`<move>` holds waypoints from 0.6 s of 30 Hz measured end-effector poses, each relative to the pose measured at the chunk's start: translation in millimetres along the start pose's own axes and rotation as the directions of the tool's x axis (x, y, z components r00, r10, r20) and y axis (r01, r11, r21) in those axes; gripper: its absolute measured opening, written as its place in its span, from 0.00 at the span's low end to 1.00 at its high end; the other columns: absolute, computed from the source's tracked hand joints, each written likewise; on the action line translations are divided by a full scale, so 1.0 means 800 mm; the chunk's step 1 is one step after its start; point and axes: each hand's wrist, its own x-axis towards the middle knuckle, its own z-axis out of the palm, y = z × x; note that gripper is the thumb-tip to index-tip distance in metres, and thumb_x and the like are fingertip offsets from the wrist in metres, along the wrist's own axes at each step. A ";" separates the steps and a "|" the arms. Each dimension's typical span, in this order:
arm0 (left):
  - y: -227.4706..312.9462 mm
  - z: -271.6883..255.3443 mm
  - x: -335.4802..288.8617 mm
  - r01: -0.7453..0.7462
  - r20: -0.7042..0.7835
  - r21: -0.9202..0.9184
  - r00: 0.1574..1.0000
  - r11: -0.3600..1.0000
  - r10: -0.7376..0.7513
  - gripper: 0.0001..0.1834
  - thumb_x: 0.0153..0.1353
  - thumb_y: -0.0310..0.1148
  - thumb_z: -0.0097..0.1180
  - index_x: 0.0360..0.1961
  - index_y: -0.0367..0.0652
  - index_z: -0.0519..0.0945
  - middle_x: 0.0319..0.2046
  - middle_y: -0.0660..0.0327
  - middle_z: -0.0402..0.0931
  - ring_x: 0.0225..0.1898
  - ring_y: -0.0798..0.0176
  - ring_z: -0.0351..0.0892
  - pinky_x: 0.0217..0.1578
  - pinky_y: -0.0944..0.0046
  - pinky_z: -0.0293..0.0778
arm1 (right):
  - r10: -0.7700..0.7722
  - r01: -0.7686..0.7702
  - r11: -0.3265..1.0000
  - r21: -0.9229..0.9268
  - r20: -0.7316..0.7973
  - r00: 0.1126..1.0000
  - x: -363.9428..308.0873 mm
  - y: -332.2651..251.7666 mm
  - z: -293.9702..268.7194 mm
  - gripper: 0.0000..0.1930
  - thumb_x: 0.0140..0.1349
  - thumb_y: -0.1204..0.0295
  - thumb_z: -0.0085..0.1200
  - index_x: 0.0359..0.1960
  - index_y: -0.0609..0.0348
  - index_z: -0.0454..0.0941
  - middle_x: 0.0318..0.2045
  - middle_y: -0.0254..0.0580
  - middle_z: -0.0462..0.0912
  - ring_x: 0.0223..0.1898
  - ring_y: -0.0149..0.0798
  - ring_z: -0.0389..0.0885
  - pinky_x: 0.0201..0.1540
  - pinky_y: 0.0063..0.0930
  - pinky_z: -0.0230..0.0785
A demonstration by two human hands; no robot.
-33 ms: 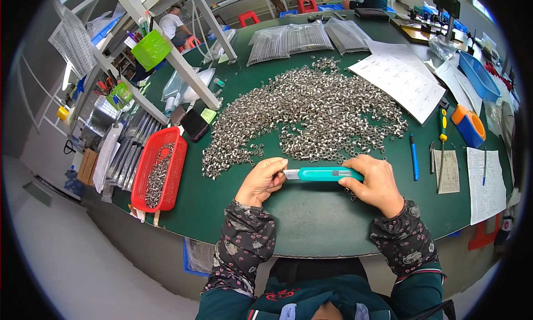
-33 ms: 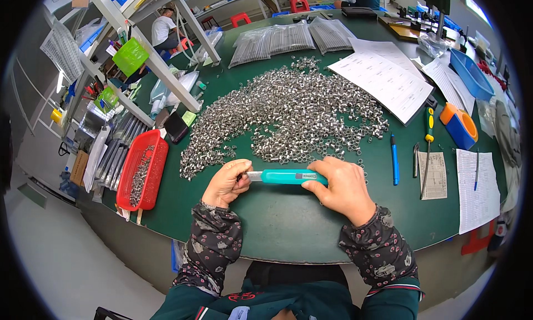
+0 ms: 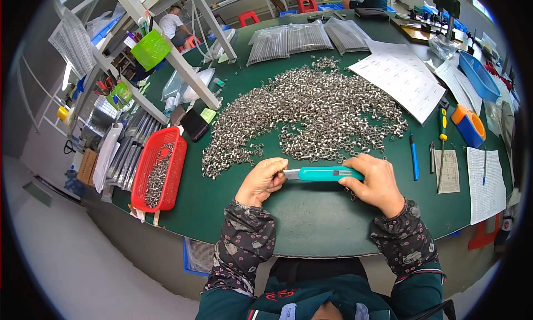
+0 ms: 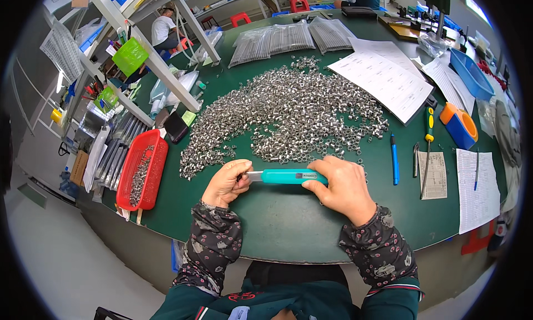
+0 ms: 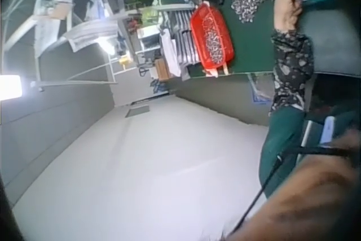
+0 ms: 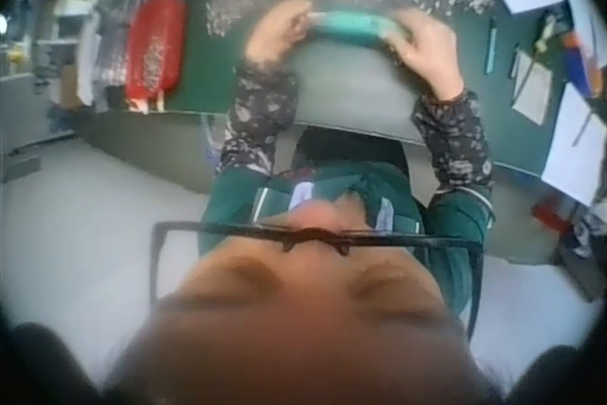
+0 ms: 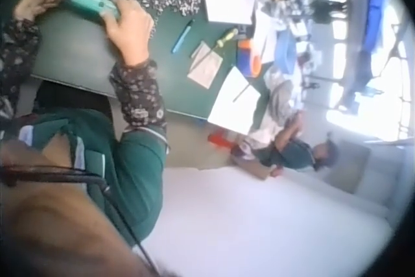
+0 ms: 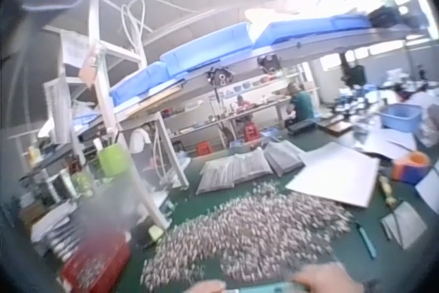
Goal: Inspecting and deburring small metal parts using a utility knife.
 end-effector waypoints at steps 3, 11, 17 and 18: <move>-0.003 -0.001 0.001 0.020 0.002 0.013 1.000 1.000 -0.020 0.14 0.59 0.34 0.47 0.17 0.44 0.66 0.10 0.70 0.60 0.09 0.79 0.51 0.08 0.78 0.44 | -0.059 0.057 0.997 -0.050 -0.037 0.998 0.001 -0.002 -0.005 0.12 0.42 0.64 0.60 0.28 0.55 0.77 0.19 0.39 0.71 0.22 0.44 0.73 0.24 0.36 0.63; -0.007 -0.006 0.004 0.058 0.077 0.041 0.995 0.998 -0.061 0.14 0.58 0.33 0.48 0.17 0.44 0.66 0.09 0.68 0.60 0.09 0.78 0.52 0.08 0.78 0.44 | -0.182 0.165 0.970 -0.180 -0.086 0.979 0.005 -0.011 -0.019 0.12 0.39 0.68 0.61 0.27 0.54 0.76 0.19 0.37 0.69 0.24 0.41 0.72 0.26 0.33 0.62; -0.006 0.001 0.006 0.056 0.070 0.060 0.996 0.997 -0.060 0.14 0.58 0.34 0.49 0.17 0.45 0.67 0.10 0.70 0.62 0.09 0.79 0.53 0.08 0.78 0.44 | -0.275 0.235 0.931 -0.279 -0.114 0.955 0.007 -0.016 -0.024 0.13 0.36 0.70 0.61 0.27 0.53 0.74 0.18 0.34 0.66 0.24 0.38 0.69 0.25 0.32 0.59; -0.007 0.002 0.006 0.057 0.069 0.065 0.996 0.996 -0.062 0.14 0.58 0.34 0.49 0.17 0.45 0.67 0.10 0.70 0.62 0.09 0.80 0.53 0.08 0.78 0.45 | -0.298 0.252 0.918 -0.307 -0.115 0.948 0.007 -0.017 -0.025 0.13 0.36 0.70 0.61 0.27 0.53 0.74 0.18 0.34 0.66 0.23 0.37 0.68 0.25 0.31 0.58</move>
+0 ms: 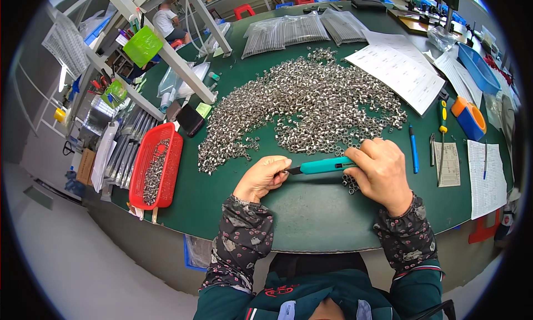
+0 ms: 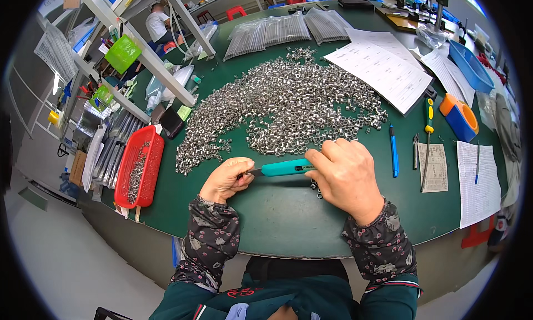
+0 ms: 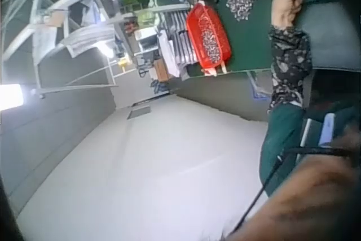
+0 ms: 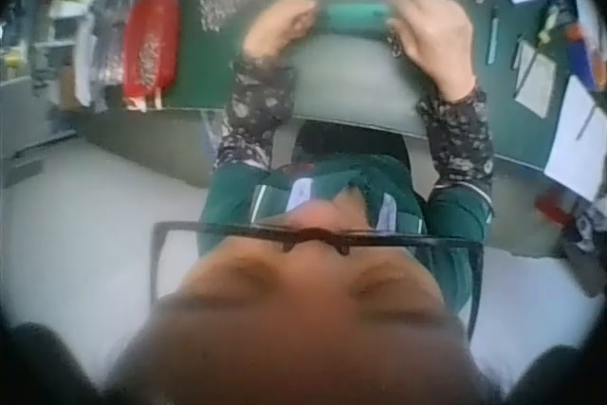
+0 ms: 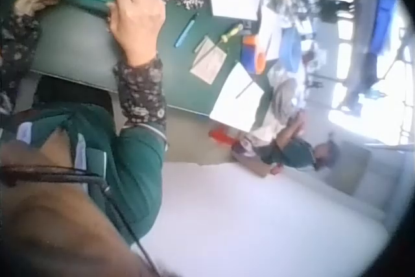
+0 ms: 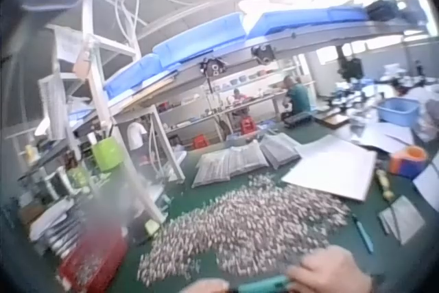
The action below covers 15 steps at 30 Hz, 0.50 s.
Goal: Inspecting and deburring small metal parts using a utility knife.
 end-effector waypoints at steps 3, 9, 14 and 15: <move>-0.002 -0.005 0.002 -0.020 0.024 0.014 1.000 1.000 0.020 0.14 0.59 0.37 0.49 0.18 0.46 0.67 0.11 0.71 0.62 0.09 0.81 0.52 0.08 0.79 0.45 | -0.038 0.037 0.998 -0.059 -0.019 0.999 0.001 -0.001 -0.001 0.13 0.36 0.70 0.61 0.27 0.53 0.73 0.18 0.33 0.66 0.24 0.36 0.68 0.25 0.31 0.58; -0.007 -0.003 0.004 -0.228 -0.056 -0.128 0.973 0.965 0.223 0.12 0.62 0.38 0.46 0.26 0.42 0.70 0.17 0.70 0.63 0.12 0.82 0.52 0.10 0.81 0.48 | 0.067 -0.067 0.997 0.040 0.009 0.998 -0.004 0.004 0.005 0.13 0.38 0.69 0.62 0.28 0.54 0.74 0.18 0.37 0.67 0.22 0.39 0.71 0.24 0.33 0.60; -0.011 -0.004 0.010 -0.364 -0.022 -0.343 0.925 0.866 0.380 0.05 0.61 0.29 0.47 0.36 0.41 0.71 0.27 0.66 0.66 0.17 0.79 0.55 0.11 0.81 0.49 | 0.305 -0.320 0.906 0.277 0.095 0.947 -0.015 0.005 0.018 0.12 0.42 0.66 0.60 0.29 0.57 0.77 0.20 0.41 0.74 0.22 0.43 0.74 0.25 0.34 0.65; -0.011 -0.006 0.009 -0.369 -0.025 -0.342 0.923 0.864 0.384 0.05 0.61 0.29 0.47 0.36 0.41 0.71 0.27 0.66 0.66 0.17 0.79 0.55 0.11 0.81 0.49 | 0.356 -0.384 0.852 0.356 0.143 0.923 -0.015 0.005 0.022 0.12 0.44 0.64 0.60 0.29 0.57 0.78 0.21 0.42 0.76 0.23 0.44 0.76 0.25 0.34 0.66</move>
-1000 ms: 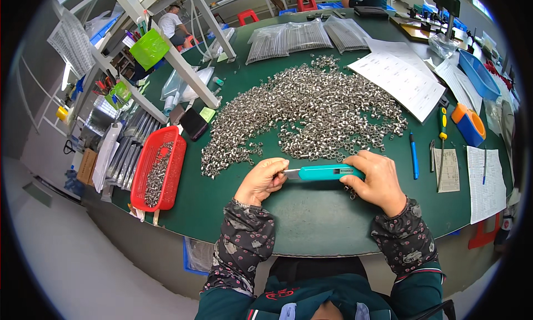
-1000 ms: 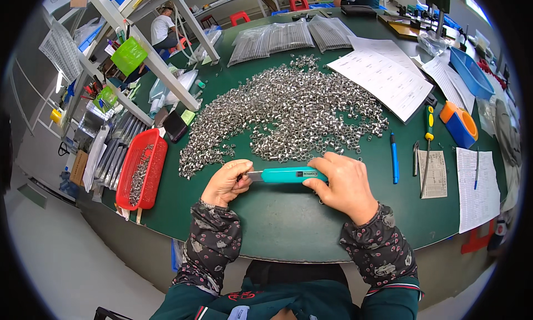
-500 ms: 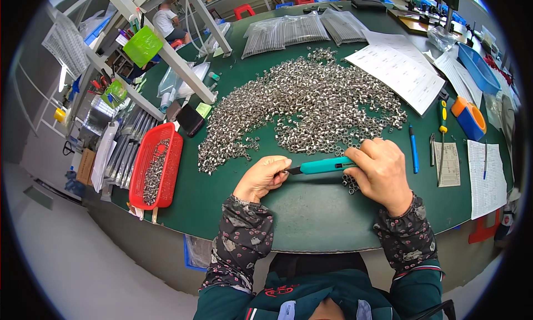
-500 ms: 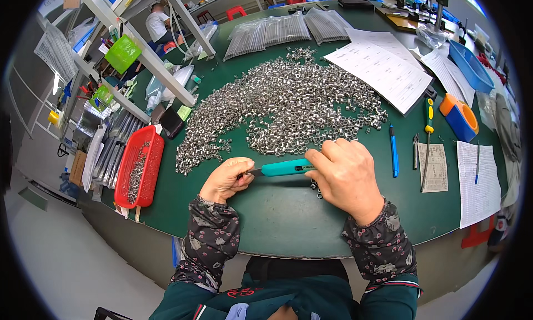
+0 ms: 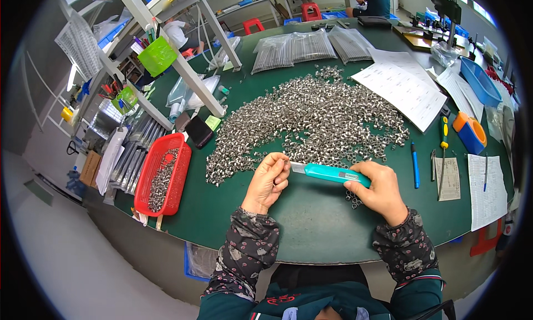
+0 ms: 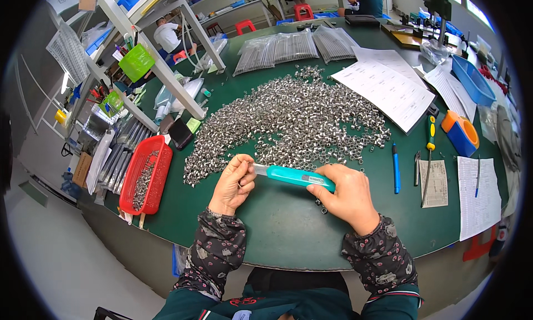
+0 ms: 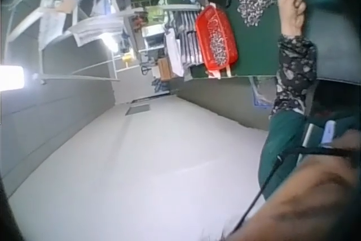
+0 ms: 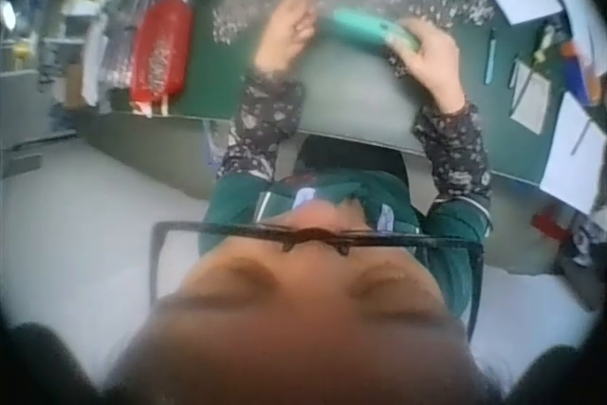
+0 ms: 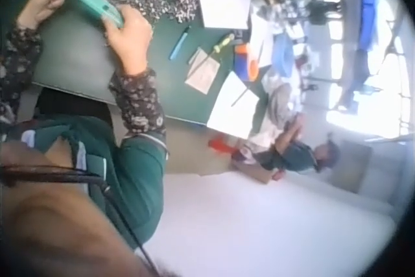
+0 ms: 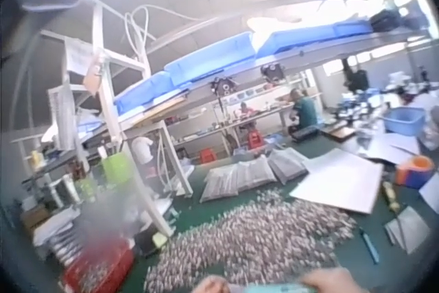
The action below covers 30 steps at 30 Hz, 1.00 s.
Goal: Inspecting and deburring small metal parts using a utility knife.
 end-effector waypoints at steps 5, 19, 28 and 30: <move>-0.001 0.000 0.002 -0.048 0.026 -0.043 0.998 0.998 0.049 0.05 0.59 0.26 0.48 0.37 0.41 0.71 0.30 0.65 0.70 0.18 0.78 0.55 0.11 0.80 0.49 | 0.220 -0.239 0.965 0.108 0.165 0.961 0.001 0.005 0.008 0.14 0.47 0.61 0.58 0.29 0.57 0.78 0.17 0.43 0.76 0.20 0.40 0.76 0.24 0.30 0.66; -0.005 -0.002 0.001 -0.060 -0.035 0.039 0.997 0.997 0.062 0.05 0.58 0.27 0.50 0.36 0.39 0.72 0.29 0.65 0.70 0.16 0.79 0.53 0.12 0.80 0.49 | 0.279 -0.342 0.921 0.186 0.298 0.913 0.001 0.015 0.016 0.15 0.48 0.59 0.56 0.30 0.58 0.79 0.15 0.43 0.75 0.18 0.38 0.75 0.24 0.30 0.64; -0.005 0.001 0.000 -0.050 -0.067 0.064 0.996 0.997 0.054 0.06 0.59 0.29 0.50 0.35 0.38 0.73 0.19 0.70 0.62 0.16 0.79 0.53 0.13 0.79 0.47 | 0.175 -0.180 0.983 0.029 0.142 0.974 0.001 0.006 0.015 0.14 0.47 0.60 0.57 0.30 0.57 0.78 0.22 0.43 0.78 0.25 0.44 0.76 0.28 0.35 0.65; -0.005 0.003 0.000 -0.049 -0.064 0.069 0.996 0.996 0.054 0.06 0.59 0.29 0.50 0.35 0.38 0.73 0.18 0.70 0.62 0.16 0.79 0.53 0.13 0.79 0.47 | 0.156 -0.158 0.987 0.008 0.119 0.981 0.000 0.006 0.015 0.14 0.47 0.61 0.57 0.30 0.57 0.78 0.23 0.43 0.77 0.25 0.44 0.76 0.28 0.35 0.65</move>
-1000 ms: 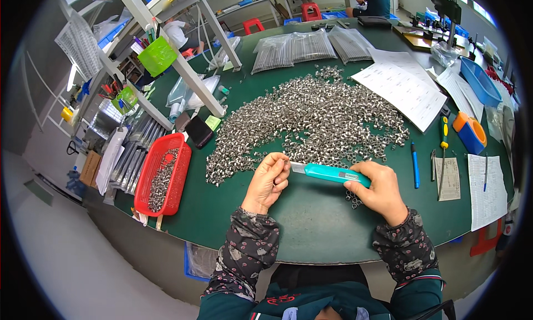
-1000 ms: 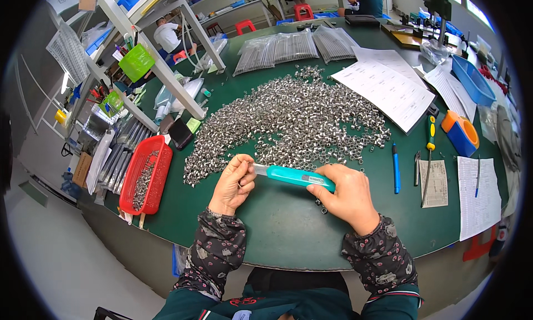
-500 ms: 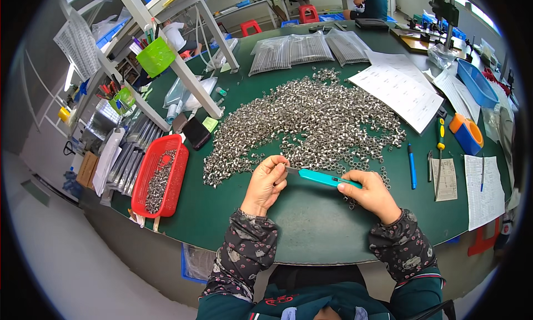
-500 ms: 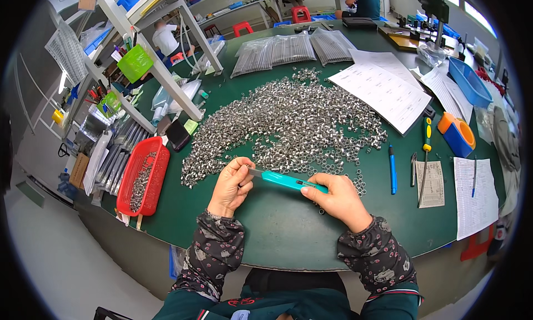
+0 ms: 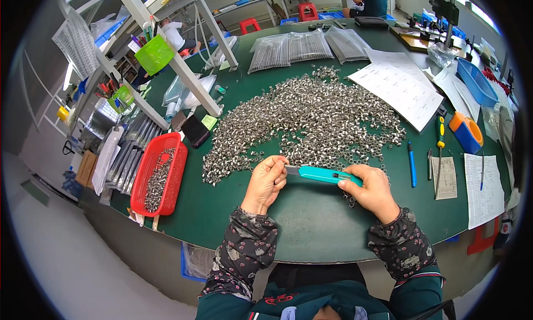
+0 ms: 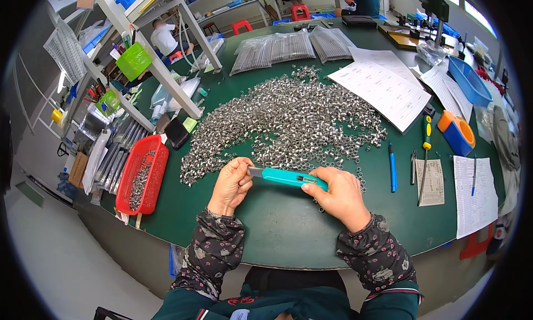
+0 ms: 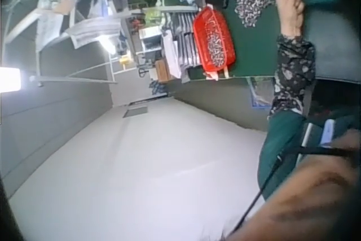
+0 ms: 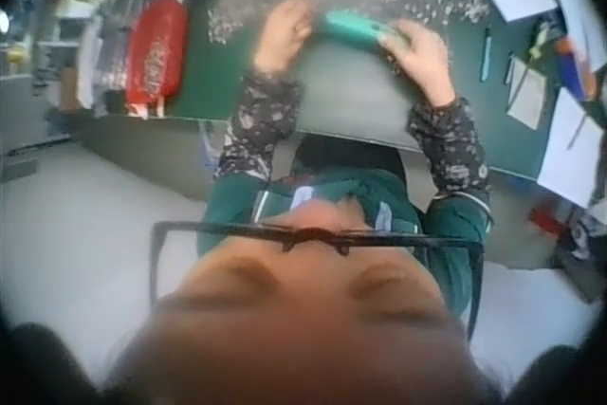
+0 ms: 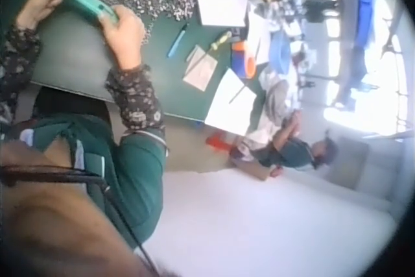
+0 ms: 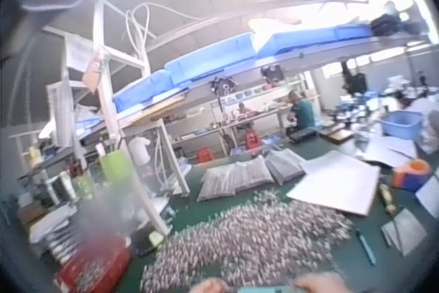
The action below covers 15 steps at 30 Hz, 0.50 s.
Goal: Inspecting and deburring small metal parts using a utility knife.
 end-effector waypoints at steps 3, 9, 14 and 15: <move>0.000 0.001 0.000 -0.001 -0.025 0.031 1.000 1.000 0.001 0.06 0.59 0.30 0.50 0.34 0.38 0.73 0.18 0.70 0.62 0.16 0.79 0.53 0.13 0.79 0.47 | -0.041 0.040 0.998 -0.038 -0.043 0.998 -0.002 -0.001 0.000 0.13 0.47 0.61 0.57 0.30 0.56 0.78 0.24 0.43 0.77 0.24 0.45 0.75 0.27 0.36 0.65; -0.002 -0.004 0.000 0.006 -0.008 0.036 1.000 0.999 -0.006 0.06 0.59 0.31 0.50 0.32 0.39 0.73 0.20 0.68 0.66 0.16 0.79 0.54 0.13 0.79 0.48 | -0.097 0.089 0.991 -0.101 -0.082 0.992 -0.002 -0.003 -0.001 0.13 0.47 0.62 0.57 0.31 0.56 0.78 0.22 0.41 0.76 0.23 0.46 0.74 0.26 0.36 0.64; -0.004 -0.002 0.001 0.001 -0.070 0.079 0.998 0.997 0.005 0.07 0.59 0.32 0.50 0.32 0.39 0.74 0.21 0.67 0.67 0.16 0.79 0.55 0.13 0.80 0.49 | -0.245 0.225 0.962 -0.155 -0.119 0.962 0.002 0.001 -0.005 0.12 0.46 0.63 0.58 0.29 0.57 0.77 0.21 0.41 0.75 0.22 0.45 0.74 0.24 0.35 0.64; -0.003 -0.002 0.001 -0.004 -0.073 0.080 0.997 0.997 0.009 0.07 0.59 0.32 0.50 0.32 0.39 0.74 0.21 0.67 0.67 0.16 0.79 0.55 0.13 0.80 0.49 | -0.265 0.247 0.959 -0.141 -0.125 0.956 0.003 0.002 -0.005 0.12 0.46 0.63 0.58 0.28 0.57 0.77 0.21 0.41 0.74 0.22 0.45 0.74 0.24 0.35 0.64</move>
